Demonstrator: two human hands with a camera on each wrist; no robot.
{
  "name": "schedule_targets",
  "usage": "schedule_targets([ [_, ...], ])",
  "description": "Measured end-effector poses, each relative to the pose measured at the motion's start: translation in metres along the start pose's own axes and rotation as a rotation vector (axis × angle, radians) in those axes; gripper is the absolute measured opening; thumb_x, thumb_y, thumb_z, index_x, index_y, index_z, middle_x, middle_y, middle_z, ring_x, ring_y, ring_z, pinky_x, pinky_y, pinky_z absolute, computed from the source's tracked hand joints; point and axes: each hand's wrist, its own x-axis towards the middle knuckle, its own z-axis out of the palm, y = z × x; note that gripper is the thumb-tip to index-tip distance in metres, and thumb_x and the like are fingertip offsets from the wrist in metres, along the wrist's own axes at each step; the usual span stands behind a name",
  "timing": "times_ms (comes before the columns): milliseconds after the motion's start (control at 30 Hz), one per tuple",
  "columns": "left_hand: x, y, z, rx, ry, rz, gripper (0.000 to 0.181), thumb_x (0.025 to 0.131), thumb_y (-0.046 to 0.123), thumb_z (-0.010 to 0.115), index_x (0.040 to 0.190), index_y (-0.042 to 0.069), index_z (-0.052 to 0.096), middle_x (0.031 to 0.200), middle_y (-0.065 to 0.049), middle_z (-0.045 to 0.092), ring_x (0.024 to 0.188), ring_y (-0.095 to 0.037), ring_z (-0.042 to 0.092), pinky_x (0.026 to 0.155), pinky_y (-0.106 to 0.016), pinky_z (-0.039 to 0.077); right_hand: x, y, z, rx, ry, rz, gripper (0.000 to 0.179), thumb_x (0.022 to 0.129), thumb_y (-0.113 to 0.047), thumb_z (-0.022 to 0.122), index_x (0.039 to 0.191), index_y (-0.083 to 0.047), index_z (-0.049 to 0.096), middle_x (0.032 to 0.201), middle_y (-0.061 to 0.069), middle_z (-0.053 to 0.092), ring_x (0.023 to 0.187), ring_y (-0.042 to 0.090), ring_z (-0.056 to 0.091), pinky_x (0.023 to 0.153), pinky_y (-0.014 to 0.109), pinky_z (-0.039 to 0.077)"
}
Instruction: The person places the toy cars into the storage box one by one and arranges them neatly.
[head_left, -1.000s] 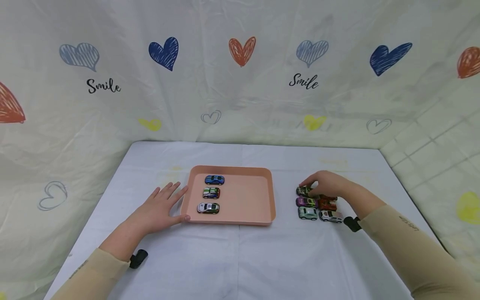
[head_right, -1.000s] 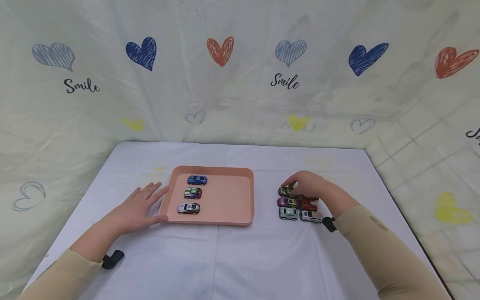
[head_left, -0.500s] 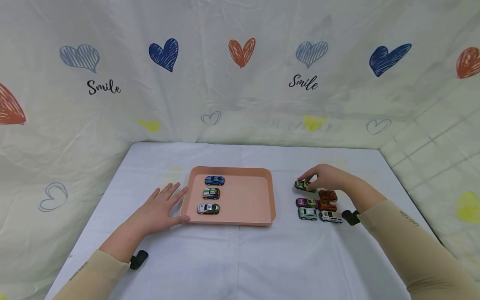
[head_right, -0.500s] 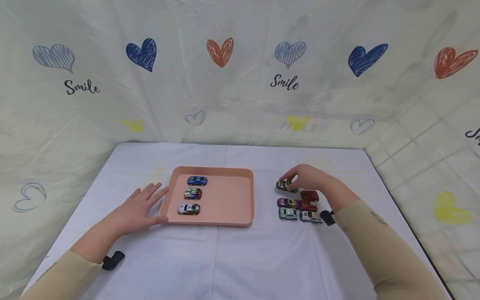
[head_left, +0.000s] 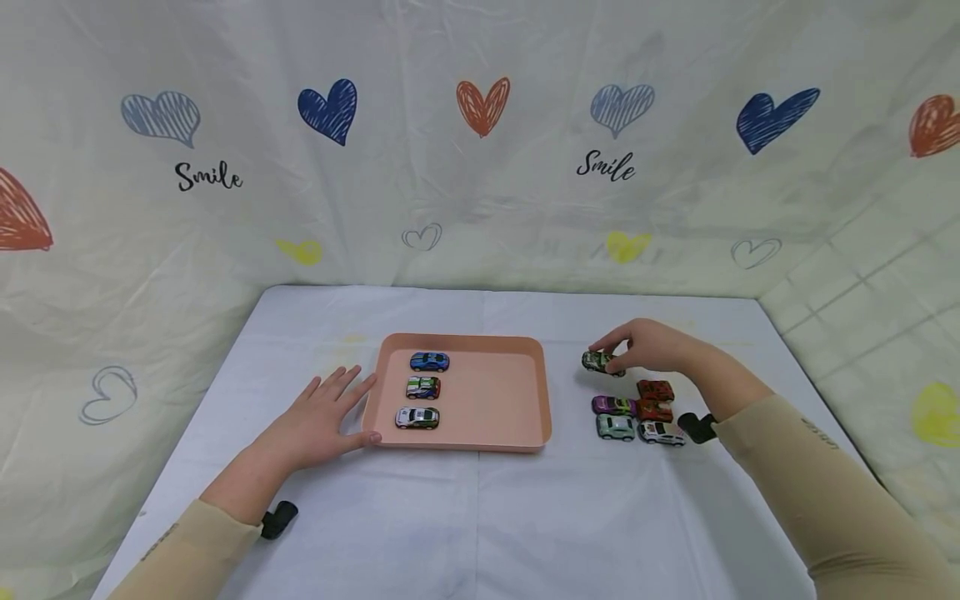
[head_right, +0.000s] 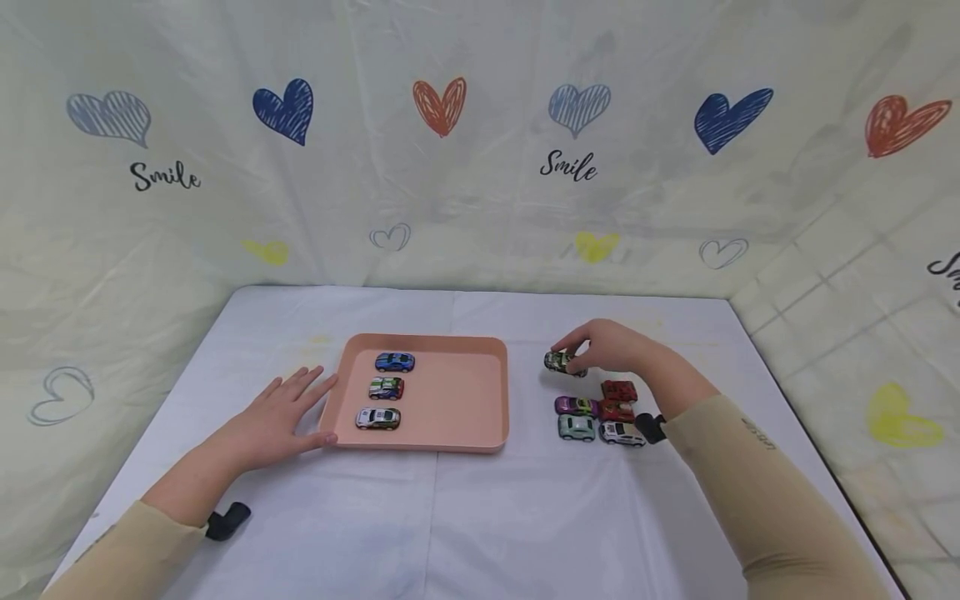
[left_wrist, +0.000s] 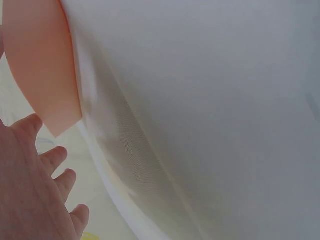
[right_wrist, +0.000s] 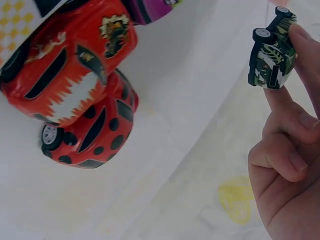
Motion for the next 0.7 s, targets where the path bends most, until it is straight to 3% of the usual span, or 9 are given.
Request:
schedule_targets([
  [700,0.0,-0.001,0.002,0.012,-0.011,-0.01,0.098,0.084,0.073,0.058,0.159,0.02,0.026,0.163,-0.015,0.022,0.149,-0.039,0.016,0.12,-0.059,0.01,0.004,-0.035,-0.006,0.019,-0.05,-0.032,0.038,0.087,-0.024,0.077,0.124,-0.021,0.072,0.113,0.002,0.068,0.082,0.017,0.061,0.071,0.034,0.049],
])
